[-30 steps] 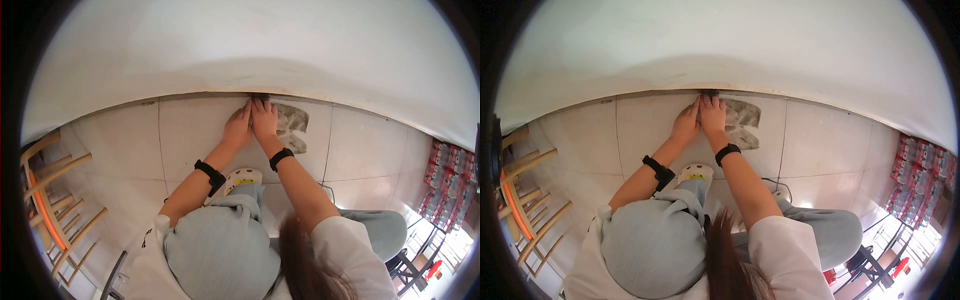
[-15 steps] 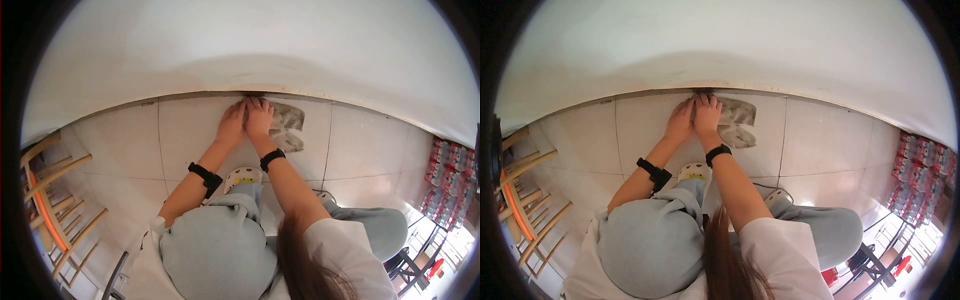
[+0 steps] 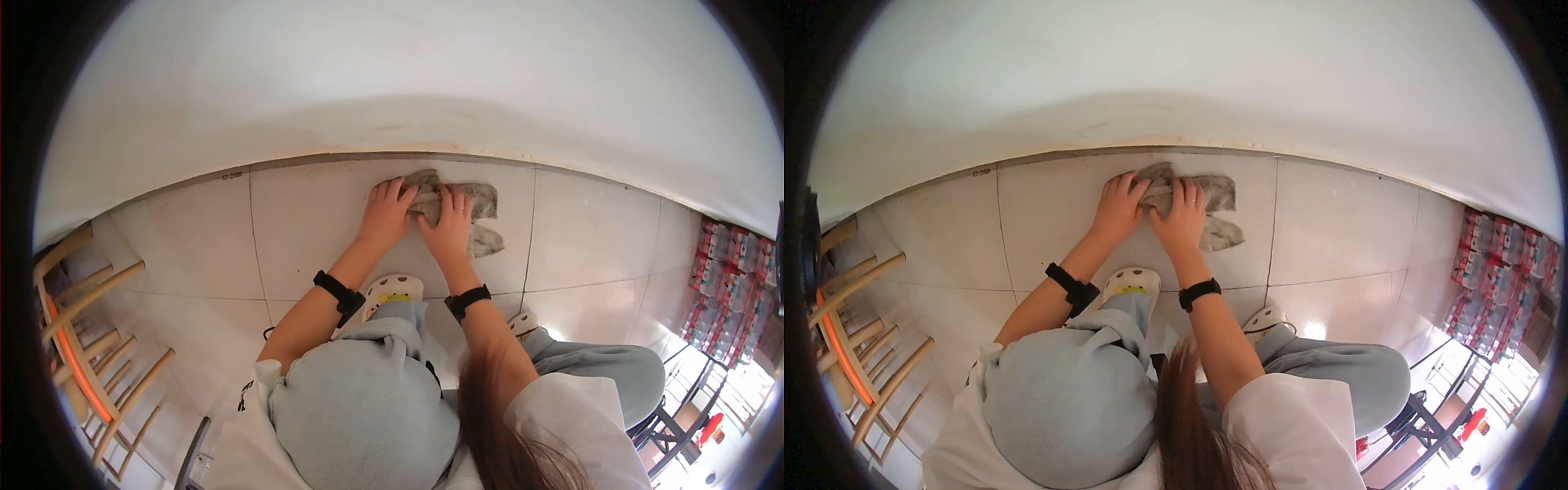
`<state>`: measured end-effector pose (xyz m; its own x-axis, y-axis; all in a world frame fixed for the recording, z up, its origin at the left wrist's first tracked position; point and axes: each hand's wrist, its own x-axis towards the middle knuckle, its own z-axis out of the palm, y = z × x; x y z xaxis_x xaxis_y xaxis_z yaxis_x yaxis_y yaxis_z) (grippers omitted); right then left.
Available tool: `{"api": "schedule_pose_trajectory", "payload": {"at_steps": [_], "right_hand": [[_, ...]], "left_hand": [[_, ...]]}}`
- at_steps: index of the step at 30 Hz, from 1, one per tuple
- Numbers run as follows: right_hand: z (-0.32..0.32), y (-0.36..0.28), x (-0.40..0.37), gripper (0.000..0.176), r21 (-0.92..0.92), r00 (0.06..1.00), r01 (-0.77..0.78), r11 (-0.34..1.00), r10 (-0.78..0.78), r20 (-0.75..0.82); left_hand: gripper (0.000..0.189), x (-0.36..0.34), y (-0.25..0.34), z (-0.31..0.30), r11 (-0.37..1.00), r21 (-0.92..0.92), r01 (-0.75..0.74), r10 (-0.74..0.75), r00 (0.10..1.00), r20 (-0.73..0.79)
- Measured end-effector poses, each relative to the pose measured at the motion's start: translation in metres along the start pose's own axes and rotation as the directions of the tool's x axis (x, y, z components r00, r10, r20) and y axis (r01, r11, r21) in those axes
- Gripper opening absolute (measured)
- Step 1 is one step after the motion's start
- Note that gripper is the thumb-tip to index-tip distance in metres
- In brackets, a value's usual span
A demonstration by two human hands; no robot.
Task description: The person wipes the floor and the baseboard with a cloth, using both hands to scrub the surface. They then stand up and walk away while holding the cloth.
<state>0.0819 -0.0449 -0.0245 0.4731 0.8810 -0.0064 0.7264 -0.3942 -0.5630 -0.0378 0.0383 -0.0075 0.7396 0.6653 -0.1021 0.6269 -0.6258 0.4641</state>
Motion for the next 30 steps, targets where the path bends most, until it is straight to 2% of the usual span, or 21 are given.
{"api": "schedule_pose_trajectory", "payload": {"at_steps": [1,4,7,10,12,13,16,19,22,24,28,30], "right_hand": [[0.001,0.001,-0.004,0.067,-0.028,0.999,0.044,0.999,-0.043,0.024],[0.007,-0.001,-0.009,0.068,-0.111,0.986,0.149,0.983,-0.140,0.087],[0.013,-0.010,0.001,0.069,-0.180,0.979,0.186,0.966,-0.166,0.118],[0.019,-0.015,0.024,0.069,-0.229,0.972,0.208,0.951,-0.174,0.158],[0.023,-0.017,0.037,0.067,-0.252,0.962,0.244,0.936,-0.201,0.183],[0.023,-0.018,0.037,0.067,-0.235,0.964,0.231,0.944,-0.189,0.189],[0.021,-0.017,0.031,0.067,-0.181,0.971,0.173,0.968,-0.137,0.194],[0.017,-0.013,0.018,0.069,-0.108,0.985,0.095,0.990,-0.077,0.152],[0.017,-0.004,0.011,0.072,-0.029,0.998,0.036,0.999,-0.034,0.056],[0.012,0.001,0.009,0.074,0.018,1.000,0.015,1.000,-0.015,-0.006],[0.004,0.006,0.006,0.075,0.070,1.000,0.008,0.998,-0.008,0.001],[0.004,0.008,0.000,0.076,0.054,0.999,0.007,0.999,-0.009,0.040]], "left_hand": [[0.055,0.000,0.003,-0.002,1.000,0.025,-0.004,0.004,1.000,-0.013],[0.057,-0.001,-0.008,0.028,0.976,0.092,-0.196,0.203,0.977,-0.071],[0.067,0.003,-0.013,0.034,0.988,0.065,-0.143,0.147,0.986,-0.073],[0.064,0.014,-0.018,0.026,0.995,0.079,-0.065,0.071,0.994,-0.077],[0.064,0.024,-0.023,0.014,0.995,0.061,-0.076,0.078,0.997,-0.023],[0.064,0.025,-0.025,0.010,0.996,0.052,-0.079,0.079,0.997,0.004],[0.067,0.025,-0.029,0.017,0.990,0.052,-0.132,0.135,0.989,-0.057],[0.072,0.026,-0.021,0.021,0.987,0.046,-0.153,0.155,0.988,-0.026],[0.076,0.034,-0.010,0.024,0.998,0.021,-0.051,0.051,0.999,-0.001],[0.070,0.037,-0.004,0.020,1.000,0.026,-0.011,0.010,0.999,0.048],[0.070,0.038,0.010,0.009,0.998,0.056,0.035,-0.045,0.983,0.176],[0.071,0.029,0.006,0.020,0.993,0.114,-0.020,0.008,0.995,0.101]]}}
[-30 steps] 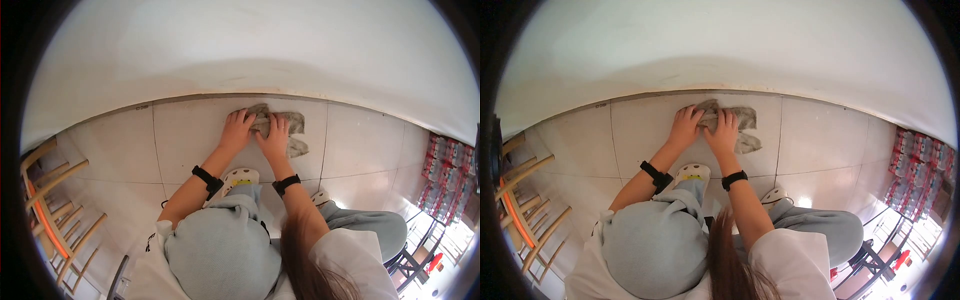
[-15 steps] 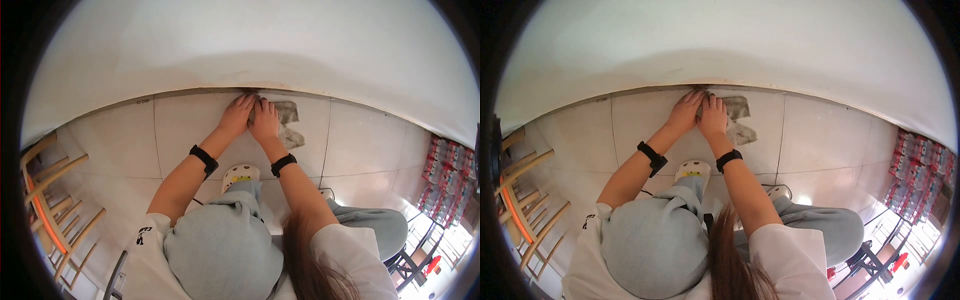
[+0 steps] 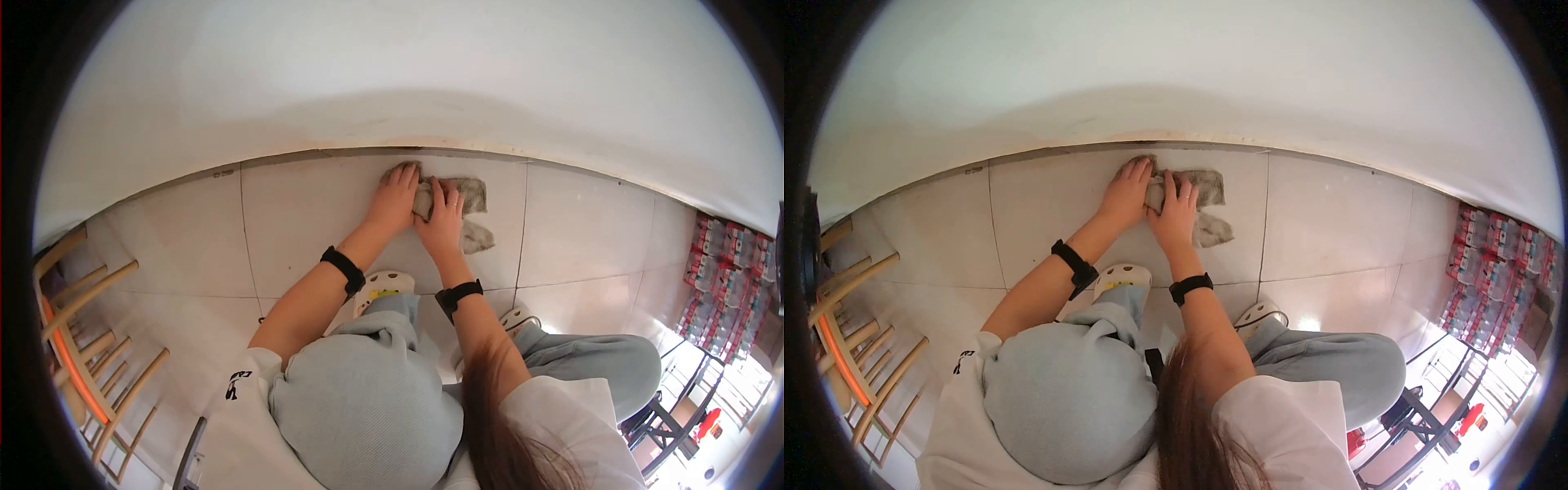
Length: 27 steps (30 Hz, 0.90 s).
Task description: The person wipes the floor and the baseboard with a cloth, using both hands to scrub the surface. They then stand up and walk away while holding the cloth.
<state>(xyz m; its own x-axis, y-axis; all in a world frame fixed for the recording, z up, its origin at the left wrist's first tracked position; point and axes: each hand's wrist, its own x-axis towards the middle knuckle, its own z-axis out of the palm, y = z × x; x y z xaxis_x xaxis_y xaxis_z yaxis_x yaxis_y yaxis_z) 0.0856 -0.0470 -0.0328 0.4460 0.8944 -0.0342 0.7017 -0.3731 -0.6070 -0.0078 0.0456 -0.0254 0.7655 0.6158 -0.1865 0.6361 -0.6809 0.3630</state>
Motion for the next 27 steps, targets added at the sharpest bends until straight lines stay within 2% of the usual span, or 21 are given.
{"api": "schedule_pose_trajectory", "payload": {"at_steps": [4,7,10,13,16,19,22,24,27], "right_hand": [[0.008,-0.008,-0.001,0.075,-0.097,1.000,0.025,0.995,-0.025,0.008],[0.014,-0.014,0.008,0.074,-0.125,1.000,0.014,0.992,-0.012,0.015],[0.015,-0.016,0.012,0.072,-0.148,0.999,0.003,0.989,0.004,0.049],[0.016,-0.005,0.004,0.071,-0.106,1.000,-0.001,0.994,0.004,0.029],[0.013,0.004,-0.008,0.074,-0.088,0.999,-0.037,0.995,0.039,0.020],[0.007,0.002,-0.010,0.075,-0.091,1.000,-0.018,0.996,0.018,-0.004],[0.014,-0.006,-0.004,0.076,-0.153,1.000,-0.027,0.988,0.028,0.001],[0.022,-0.013,0.003,0.076,-0.232,0.997,-0.068,0.970,0.072,0.006],[0.013,-0.012,0.002,0.075,-0.138,0.996,-0.067,0.988,0.075,0.046]], "left_hand": [[0.074,-0.006,-0.011,0.012,1.000,0.000,0.018,-0.018,0.989,-0.148],[0.073,-0.005,-0.014,0.013,0.999,-0.019,0.051,-0.053,0.980,-0.190],[0.071,0.001,-0.018,0.006,0.995,-0.096,0.039,-0.054,0.986,-0.160],[0.070,0.008,-0.012,-0.003,0.990,-0.131,0.044,-0.047,0.999,-0.023],[0.072,0.007,0.004,0.015,0.995,-0.099,-0.023,0.013,0.994,-0.106],[0.074,0.004,0.002,0.020,0.999,-0.002,-0.037,0.036,0.994,-0.106],[0.076,0.000,-0.014,0.012,0.997,-0.083,-0.007,-0.008,0.982,-0.188],[0.075,0.001,-0.012,0.010,0.995,-0.097,0.026,-0.042,0.985,-0.166],[0.074,0.001,-0.003,0.006,0.991,-0.109,0.076,-0.083,0.995,-0.058]]}}
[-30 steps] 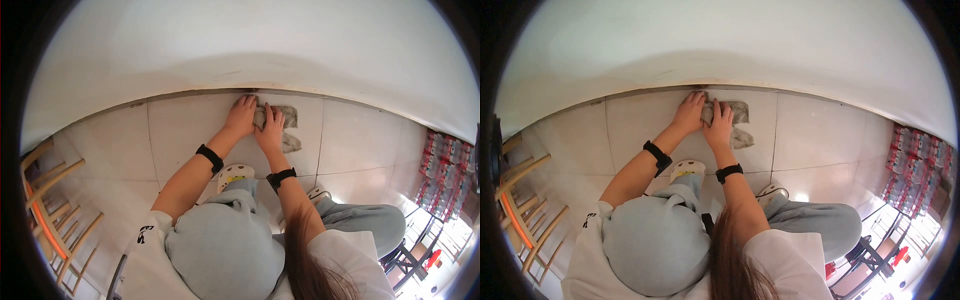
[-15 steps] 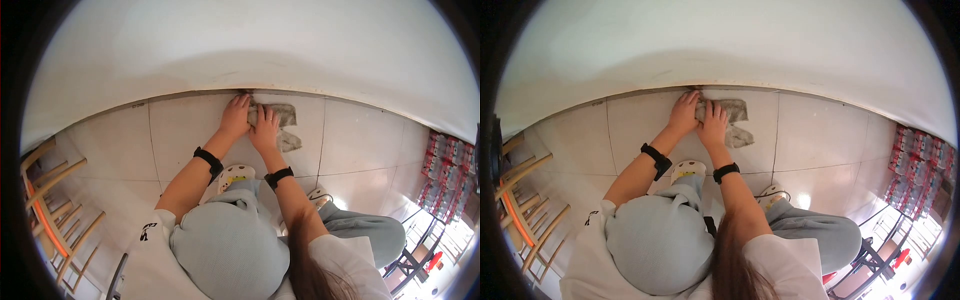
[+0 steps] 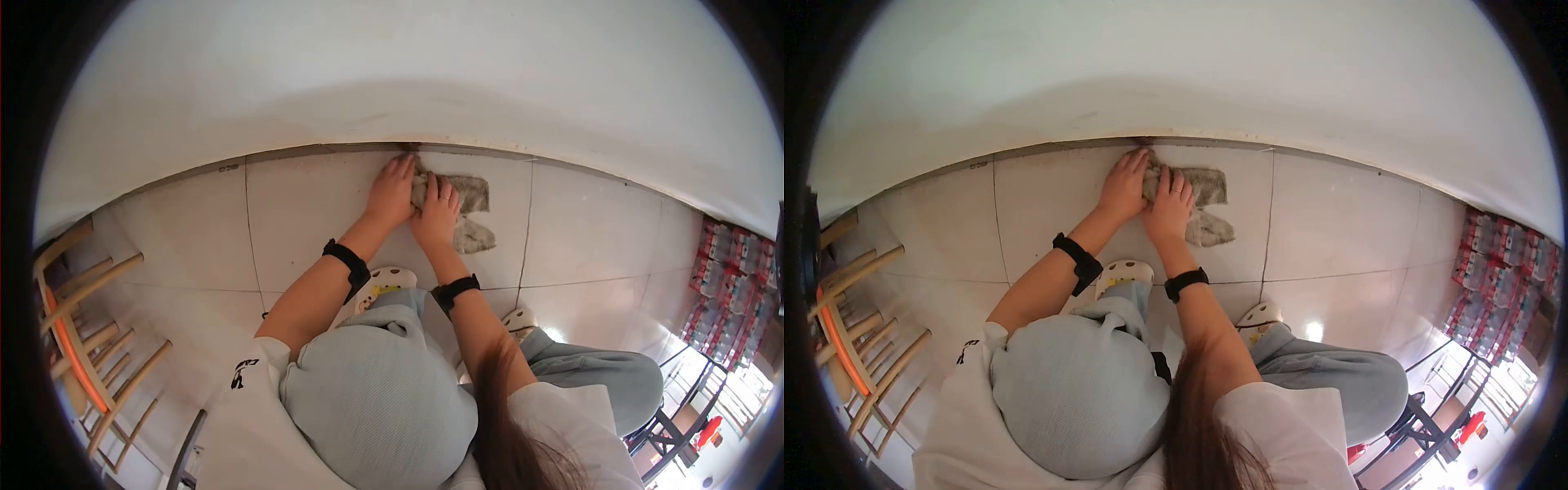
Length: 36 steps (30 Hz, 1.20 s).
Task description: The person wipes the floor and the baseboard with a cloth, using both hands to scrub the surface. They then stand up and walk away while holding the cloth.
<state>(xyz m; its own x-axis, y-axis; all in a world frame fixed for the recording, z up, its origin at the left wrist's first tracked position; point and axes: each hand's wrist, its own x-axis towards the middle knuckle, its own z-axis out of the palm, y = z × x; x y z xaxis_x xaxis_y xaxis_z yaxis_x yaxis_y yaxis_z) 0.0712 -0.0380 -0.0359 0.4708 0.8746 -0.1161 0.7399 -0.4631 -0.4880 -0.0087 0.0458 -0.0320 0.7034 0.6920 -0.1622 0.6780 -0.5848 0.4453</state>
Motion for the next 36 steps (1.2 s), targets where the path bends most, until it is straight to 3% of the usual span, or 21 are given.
{"api": "schedule_pose_trajectory", "payload": {"at_steps": [1,7,13,15,19,24,27,36], "right_hand": [[-0.001,0.004,-0.002,0.074,-0.013,1.000,0.022,1.000,-0.021,0.011],[-0.002,0.006,-0.007,0.071,-0.045,0.997,0.073,0.996,-0.074,-0.028],[-0.003,0.001,0.004,0.071,-0.112,0.997,0.054,0.992,-0.047,0.062],[-0.007,0.005,-0.006,0.071,-0.098,0.992,0.076,0.992,-0.065,0.111],[-0.004,0.009,-0.019,0.073,0.037,0.993,0.114,0.993,-0.114,0.000],[-0.003,0.004,-0.016,0.072,0.146,0.996,0.078,0.986,-0.071,-0.054],[-0.010,0.010,-0.019,0.069,0.223,0.971,0.199,0.954,-0.162,-0.174],[-0.043,0.070,-0.041,0.061,0.182,0.933,-0.013,0.983,0.077,-0.352]], "left_hand": [[0.074,-0.001,0.003,-0.003,1.000,0.002,0.017,-0.017,0.999,0.043],[0.077,-0.005,-0.002,0.004,0.999,0.025,-0.027,0.030,0.994,-0.103],[0.077,-0.002,-0.003,-0.001,0.996,-0.087,0.002,-0.004,1.000,-0.026],[0.078,-0.012,-0.002,0.003,0.999,-0.022,-0.030,0.030,1.000,-0.004],[0.076,-0.007,-0.010,0.006,0.996,0.049,-0.080,0.085,0.989,-0.119],[0.075,0.001,-0.010,0.004,0.999,-0.034,-0.028,0.025,0.997,-0.075],[0.072,0.002,-0.001,0.010,0.997,-0.039,-0.066,0.062,0.995,-0.081],[0.068,0.064,0.094,0.058,0.958,-0.004,-0.287,0.287,0.956,0.056]]}}
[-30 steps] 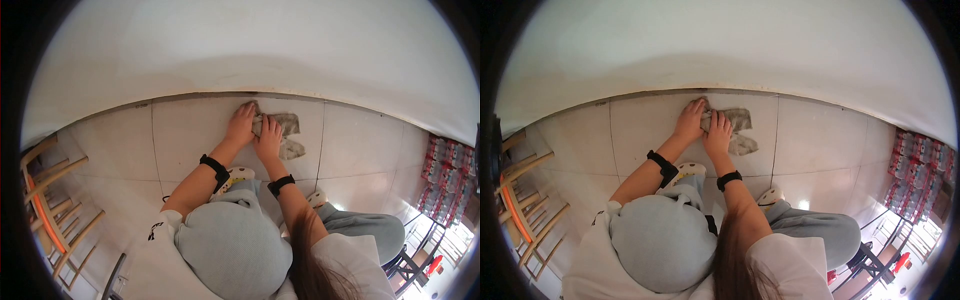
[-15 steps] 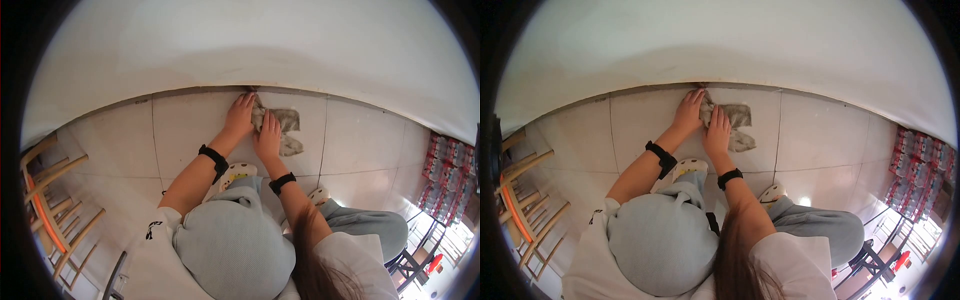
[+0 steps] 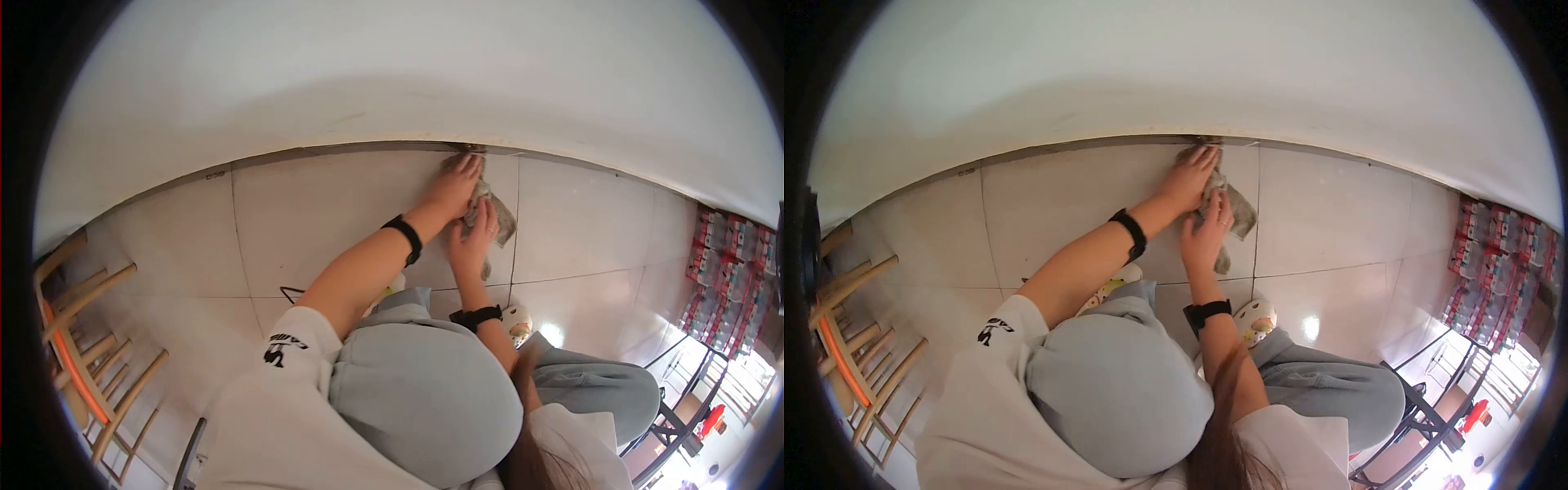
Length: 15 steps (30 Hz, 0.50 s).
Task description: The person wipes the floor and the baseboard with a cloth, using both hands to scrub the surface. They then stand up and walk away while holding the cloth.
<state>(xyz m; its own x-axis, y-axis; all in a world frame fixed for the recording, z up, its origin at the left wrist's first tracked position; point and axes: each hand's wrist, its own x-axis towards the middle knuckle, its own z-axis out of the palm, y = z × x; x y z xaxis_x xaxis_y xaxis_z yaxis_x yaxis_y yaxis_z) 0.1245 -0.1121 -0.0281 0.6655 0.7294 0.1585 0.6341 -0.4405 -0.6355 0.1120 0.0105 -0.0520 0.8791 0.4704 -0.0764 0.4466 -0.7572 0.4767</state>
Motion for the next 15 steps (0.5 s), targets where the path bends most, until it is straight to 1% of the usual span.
{"api": "schedule_pose_trajectory", "payload": {"at_steps": [1,2,6,8,9,12,15], "right_hand": [[-0.008,0.007,0.003,0.060,-0.004,1.000,-0.022,1.000,0.022,-0.010],[-0.014,0.014,0.007,0.056,-0.051,0.999,-0.009,0.999,0.007,-0.038],[-0.023,0.020,0.015,0.053,-0.049,0.995,-0.046,0.998,0.041,-0.095],[-0.019,0.018,0.018,0.051,-0.027,0.992,-0.074,0.997,0.071,-0.101],[-0.015,0.016,0.020,0.050,-0.007,0.993,-0.063,0.998,0.062,-0.103],[-0.002,0.008,0.023,0.047,0.044,0.994,-0.038,0.998,0.042,-0.100],[0.007,-0.001,0.024,0.046,0.088,0.997,-0.031,0.996,0.037,-0.073]], "left_hand": [[0.069,0.011,0.011,0.001,0.999,0.034,-0.013,0.012,0.999,0.031],[0.069,0.016,0.017,0.000,0.997,0.069,-0.026,0.021,0.998,0.062],[0.073,0.014,0.012,0.020,0.977,0.211,0.008,0.001,0.999,-0.044],[0.075,0.001,-0.001,0.014,0.974,0.213,0.077,-0.070,0.997,-0.039],[0.076,-0.007,-0.008,0.010,0.971,0.213,0.113,-0.107,0.994,-0.037],[0.079,-0.038,-0.020,-0.018,0.936,0.295,0.190,-0.192,0.981,-0.019],[0.079,-0.041,-0.019,-0.032,0.948,0.258,0.188,-0.192,0.981,-0.010]]}}
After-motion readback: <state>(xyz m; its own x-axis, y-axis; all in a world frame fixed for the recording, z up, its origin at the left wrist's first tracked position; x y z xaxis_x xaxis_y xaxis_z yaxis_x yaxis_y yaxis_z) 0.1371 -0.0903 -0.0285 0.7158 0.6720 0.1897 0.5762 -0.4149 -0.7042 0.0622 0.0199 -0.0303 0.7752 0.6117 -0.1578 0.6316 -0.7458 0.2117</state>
